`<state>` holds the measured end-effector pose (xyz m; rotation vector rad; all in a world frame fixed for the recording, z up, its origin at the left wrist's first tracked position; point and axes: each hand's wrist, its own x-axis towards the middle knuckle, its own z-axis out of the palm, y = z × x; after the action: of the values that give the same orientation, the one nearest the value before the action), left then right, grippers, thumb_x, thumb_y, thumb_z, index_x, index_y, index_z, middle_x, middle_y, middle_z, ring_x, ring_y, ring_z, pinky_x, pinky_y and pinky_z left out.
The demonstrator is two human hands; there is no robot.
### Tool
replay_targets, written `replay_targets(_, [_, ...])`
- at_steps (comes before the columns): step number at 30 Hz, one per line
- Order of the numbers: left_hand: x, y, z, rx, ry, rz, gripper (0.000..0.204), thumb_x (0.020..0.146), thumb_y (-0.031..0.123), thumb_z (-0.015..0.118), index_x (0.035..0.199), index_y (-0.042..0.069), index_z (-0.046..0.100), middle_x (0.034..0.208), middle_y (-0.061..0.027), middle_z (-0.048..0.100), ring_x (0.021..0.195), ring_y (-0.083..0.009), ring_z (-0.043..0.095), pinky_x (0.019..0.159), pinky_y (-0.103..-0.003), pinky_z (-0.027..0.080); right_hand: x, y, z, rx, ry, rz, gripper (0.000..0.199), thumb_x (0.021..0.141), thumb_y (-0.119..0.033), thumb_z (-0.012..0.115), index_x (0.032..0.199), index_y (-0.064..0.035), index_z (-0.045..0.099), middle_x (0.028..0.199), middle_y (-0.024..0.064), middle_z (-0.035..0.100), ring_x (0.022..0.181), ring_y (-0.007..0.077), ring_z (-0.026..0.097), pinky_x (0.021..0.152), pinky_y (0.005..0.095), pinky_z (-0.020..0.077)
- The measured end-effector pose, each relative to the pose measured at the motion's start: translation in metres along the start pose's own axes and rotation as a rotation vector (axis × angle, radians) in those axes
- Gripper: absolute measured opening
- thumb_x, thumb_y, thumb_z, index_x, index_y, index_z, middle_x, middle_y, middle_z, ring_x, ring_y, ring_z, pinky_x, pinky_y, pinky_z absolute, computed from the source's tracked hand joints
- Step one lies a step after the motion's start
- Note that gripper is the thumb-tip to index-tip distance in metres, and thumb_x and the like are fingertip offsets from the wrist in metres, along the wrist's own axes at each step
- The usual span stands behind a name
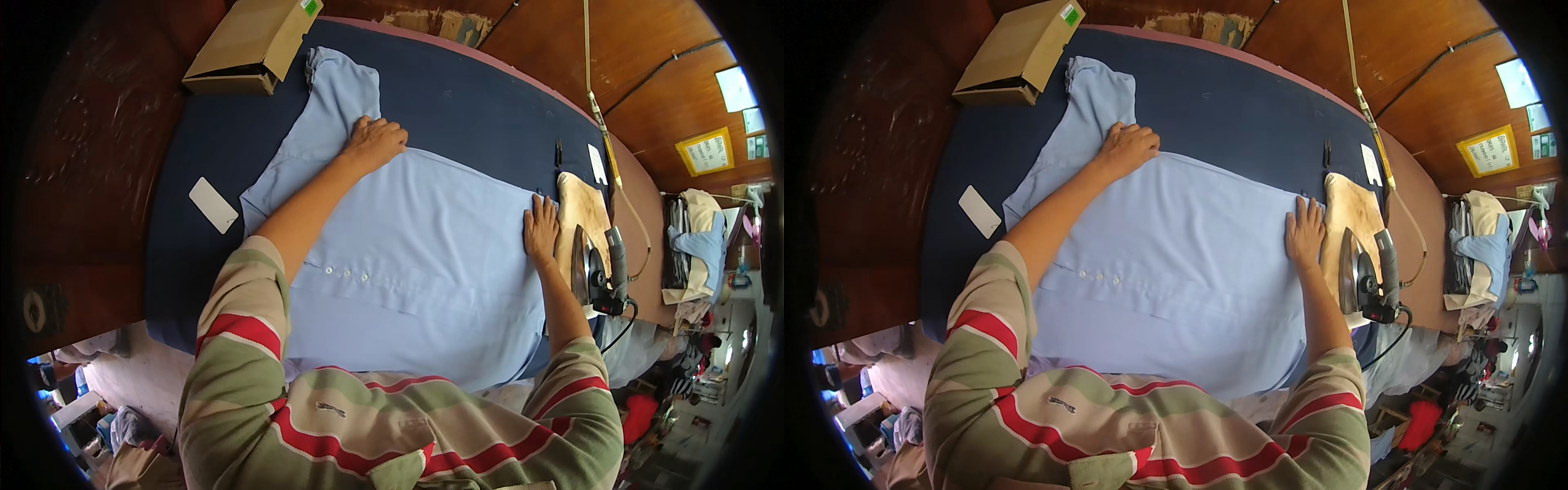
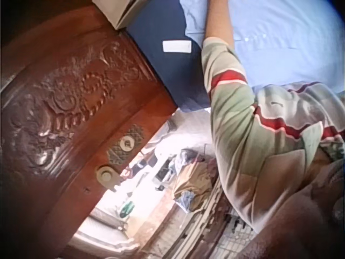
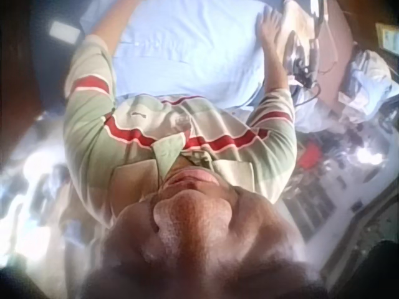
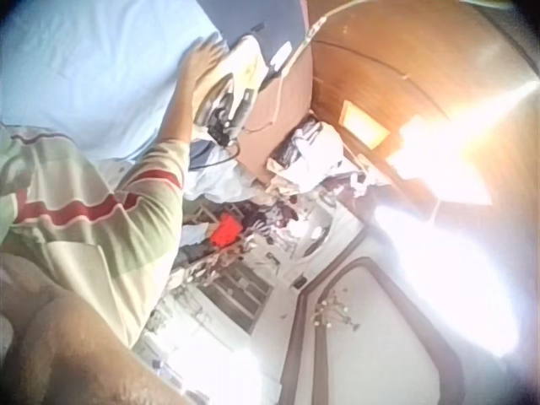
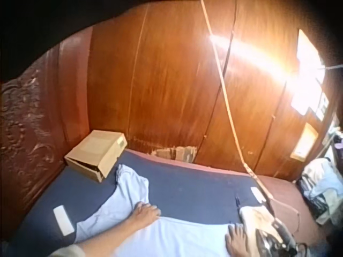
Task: The person irons a light blue shirt on an ironing board, smoothing the fabric and using a steam iron. They adjust the shirt's position multiple times, flip it over, and continue ironing different sections including the sleeves and body.
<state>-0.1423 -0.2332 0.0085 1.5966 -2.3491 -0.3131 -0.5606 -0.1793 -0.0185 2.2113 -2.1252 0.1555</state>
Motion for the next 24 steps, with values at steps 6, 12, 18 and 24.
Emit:
replay_targets(6, [0.019,-0.002,0.0,0.102,-0.044,-0.052,0.016,0.092,0.025,0.049,0.094,0.013,0.06,0.096,-0.002,0.058,0.104,-0.0199,0.051,0.099,-0.05,0.029,0.013,0.003,-0.003,0.025,0.015,-0.052,0.051,0.094,-0.04,0.036,0.139,-0.0155,0.036,0.147,0.0165,0.028,0.136,0.0368,0.023,0.107,0.0515,0.0224])
replay_targets(12, [0.022,0.008,0.008,0.27,0.018,-0.062,0.018,0.093,0.023,0.048,0.1,0.014,0.062,0.101,-0.0041,0.06,0.103,-0.0225,0.053,0.098,-0.053,0.029,0.008,-0.064,-0.013,0.097,0.104,-0.15,0.048,0.09,-0.038,0.049,0.133,-0.0171,0.044,0.147,0.0116,0.028,0.137,0.0348,0.021,0.104,0.0609,0.0215])
replay_targets(18, [0.021,0.017,0.014,0.167,0.073,-0.043,0.021,0.091,0.028,0.05,0.101,0.014,0.062,0.101,-0.0046,0.059,0.105,-0.0223,0.052,0.099,-0.051,0.028,0.027,-0.097,-0.015,0.214,-0.041,-0.234,0.048,0.092,-0.038,0.045,0.135,-0.0165,0.044,0.141,0.0123,0.039,0.132,0.0347,0.032,0.103,0.0586,0.023])
replay_targets(24, [0.03,0.04,0.008,-0.127,-0.15,-0.024,0.033,0.081,0.036,0.061,0.105,0.014,0.064,0.105,-0.0062,0.06,0.109,-0.0226,0.051,0.096,-0.045,0.029,0.065,-0.072,-0.021,0.366,-0.003,-0.19,0.034,0.081,-0.031,0.065,0.109,-0.0118,0.063,0.1,0.0071,0.063,0.098,0.0262,0.054,0.089,0.0413,0.0381])
